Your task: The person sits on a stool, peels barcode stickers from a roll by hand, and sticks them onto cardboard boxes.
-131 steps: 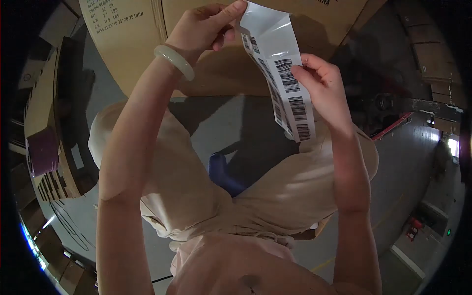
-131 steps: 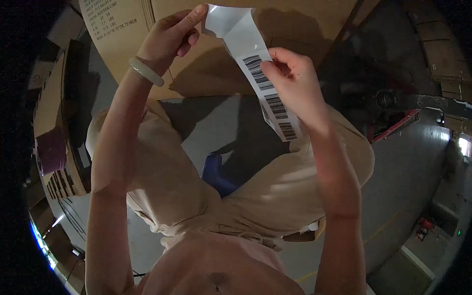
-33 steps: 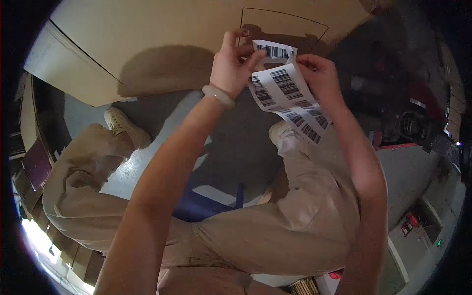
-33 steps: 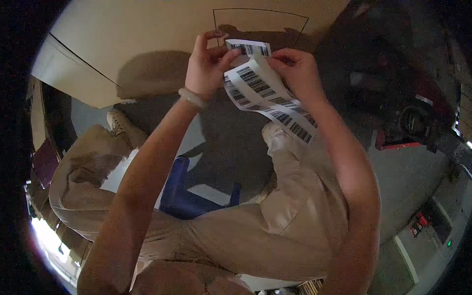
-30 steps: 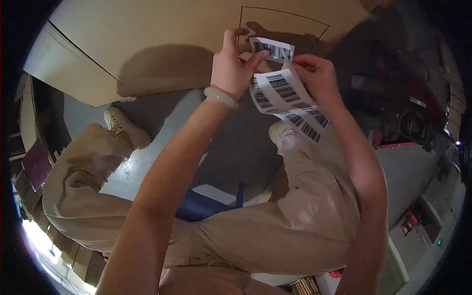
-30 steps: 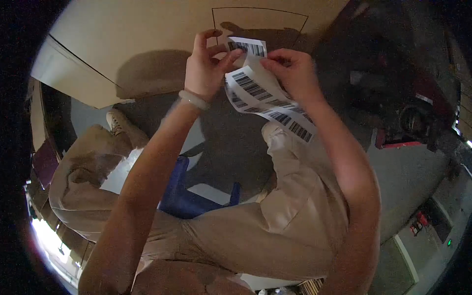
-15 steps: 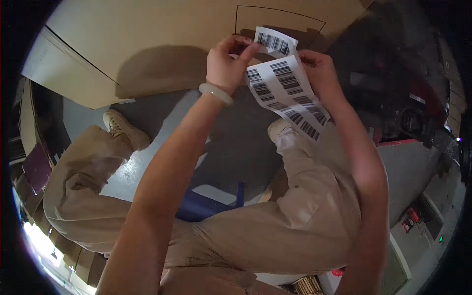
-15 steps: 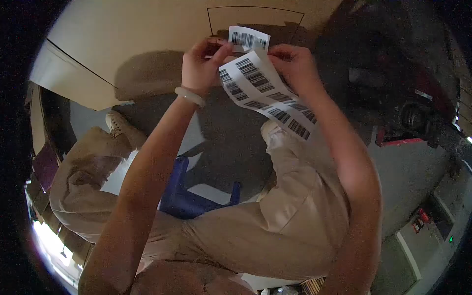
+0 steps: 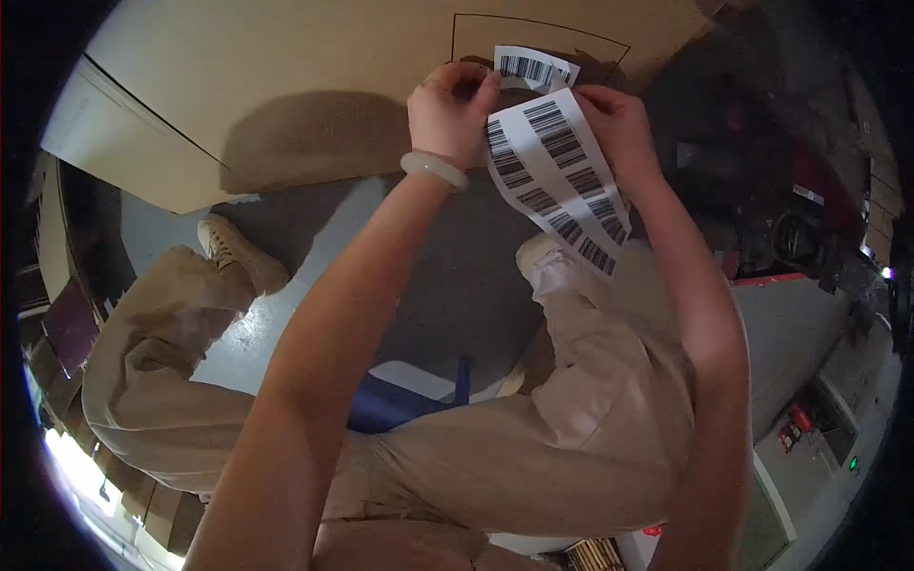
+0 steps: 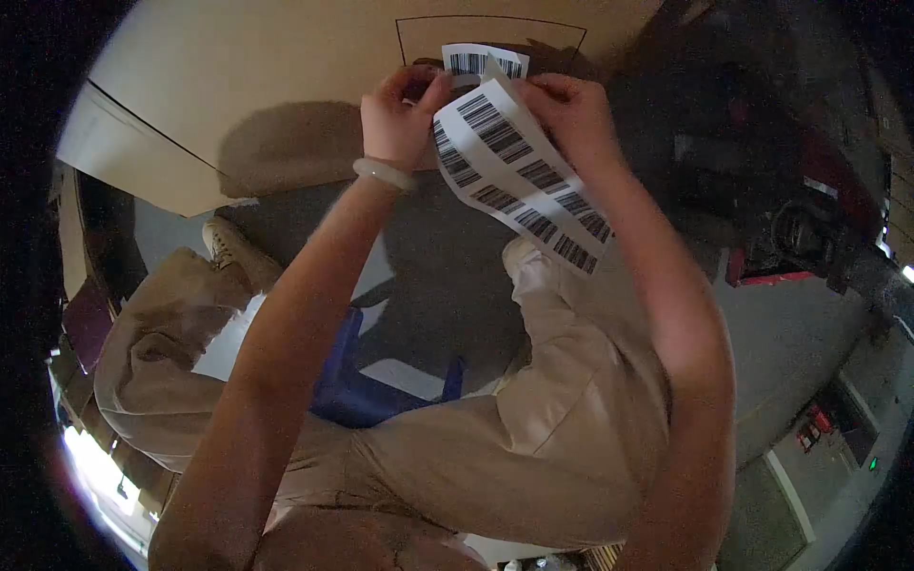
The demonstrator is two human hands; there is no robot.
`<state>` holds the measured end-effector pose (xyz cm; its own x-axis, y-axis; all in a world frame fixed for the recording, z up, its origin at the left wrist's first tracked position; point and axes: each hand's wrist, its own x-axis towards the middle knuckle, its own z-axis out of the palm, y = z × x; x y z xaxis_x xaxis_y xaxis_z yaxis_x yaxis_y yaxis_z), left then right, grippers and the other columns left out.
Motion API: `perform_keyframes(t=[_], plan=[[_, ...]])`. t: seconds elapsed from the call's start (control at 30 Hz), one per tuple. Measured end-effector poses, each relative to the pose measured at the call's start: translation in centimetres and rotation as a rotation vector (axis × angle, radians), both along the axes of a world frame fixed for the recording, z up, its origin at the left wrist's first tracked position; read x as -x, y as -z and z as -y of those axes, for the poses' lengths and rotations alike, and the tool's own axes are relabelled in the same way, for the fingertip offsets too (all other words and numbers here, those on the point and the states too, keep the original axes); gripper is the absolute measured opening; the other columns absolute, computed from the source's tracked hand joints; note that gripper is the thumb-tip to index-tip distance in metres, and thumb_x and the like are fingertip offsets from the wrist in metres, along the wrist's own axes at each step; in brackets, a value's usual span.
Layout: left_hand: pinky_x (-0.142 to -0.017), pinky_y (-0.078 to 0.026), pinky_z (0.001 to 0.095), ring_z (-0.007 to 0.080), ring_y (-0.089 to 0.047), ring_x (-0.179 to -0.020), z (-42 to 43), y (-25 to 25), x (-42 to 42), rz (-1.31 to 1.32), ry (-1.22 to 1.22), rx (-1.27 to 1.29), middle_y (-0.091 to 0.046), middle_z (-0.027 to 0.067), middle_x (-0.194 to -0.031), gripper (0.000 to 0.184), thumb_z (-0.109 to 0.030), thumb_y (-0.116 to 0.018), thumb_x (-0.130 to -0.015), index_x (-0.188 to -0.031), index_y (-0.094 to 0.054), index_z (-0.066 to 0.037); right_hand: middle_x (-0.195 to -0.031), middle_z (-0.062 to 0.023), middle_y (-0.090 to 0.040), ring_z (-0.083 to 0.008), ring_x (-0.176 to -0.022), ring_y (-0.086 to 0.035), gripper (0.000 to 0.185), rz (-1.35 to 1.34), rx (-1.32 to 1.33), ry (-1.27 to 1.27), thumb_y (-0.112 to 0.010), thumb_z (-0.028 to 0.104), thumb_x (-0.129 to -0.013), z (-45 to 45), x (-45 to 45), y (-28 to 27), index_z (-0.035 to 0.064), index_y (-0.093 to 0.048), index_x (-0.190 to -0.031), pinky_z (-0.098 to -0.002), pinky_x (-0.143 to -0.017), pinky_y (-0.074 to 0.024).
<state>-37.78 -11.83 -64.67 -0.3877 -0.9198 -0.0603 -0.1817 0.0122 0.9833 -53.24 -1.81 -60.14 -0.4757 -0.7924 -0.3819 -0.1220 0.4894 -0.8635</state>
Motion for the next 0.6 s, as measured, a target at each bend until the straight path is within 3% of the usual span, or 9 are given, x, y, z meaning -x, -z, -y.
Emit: perform_keyframes(t=[0.23,0.53,0.6], plan=[[-0.064,-0.048,0.0334,0.025,-0.062,-0.07,-0.1,0.1,0.5,0.187,-0.077,0.069,-0.064,0.0093,-0.075,0.022,-0.027,-0.064,-0.074,-0.081,-0.065,-0.006,-0.077,-0.0071,-0.065,-0.0103,-0.066,-0.058,0.03,-0.143,0.008,-0.021,-0.063,0.029,-0.081,0.6,0.5,1.1,0.0027,-0.066,-0.094,-0.0263,-0.061,-0.0472],[-0.064,-0.048,0.0359,0.026,-0.061,-0.072,-0.5,-0.1,1.1,0.251,-0.16,0.154,-0.062,0.007,-0.08,0.017,-0.026,-0.063,-0.074,-0.079,-0.065,-0.01,-0.074,-0.007,-0.065,-0.0119,-0.063,-0.059,0.03,-0.12,-0.005,0.004,-0.063,0.03,-0.081,1.0,0.8,1.9,0.0033,-0.067,-0.093,-0.0269,-0.06,-0.0471],[-0.064,-0.048,0.0362,0.0263,-0.061,-0.072,-0.5,0.1,1.1,0.259,-0.158,0.173,-0.062,0.0068,-0.079,0.017,-0.026,-0.063,-0.073,-0.079,-0.064,-0.01,-0.073,-0.007,-0.066,-0.0117,-0.062,-0.059,0.03,-0.221,-0.047,-0.015,-0.062,0.031,-0.081,1.1,0.7,1.8,0.0036,-0.067,-0.092,-0.0272,-0.06,-0.0471]])
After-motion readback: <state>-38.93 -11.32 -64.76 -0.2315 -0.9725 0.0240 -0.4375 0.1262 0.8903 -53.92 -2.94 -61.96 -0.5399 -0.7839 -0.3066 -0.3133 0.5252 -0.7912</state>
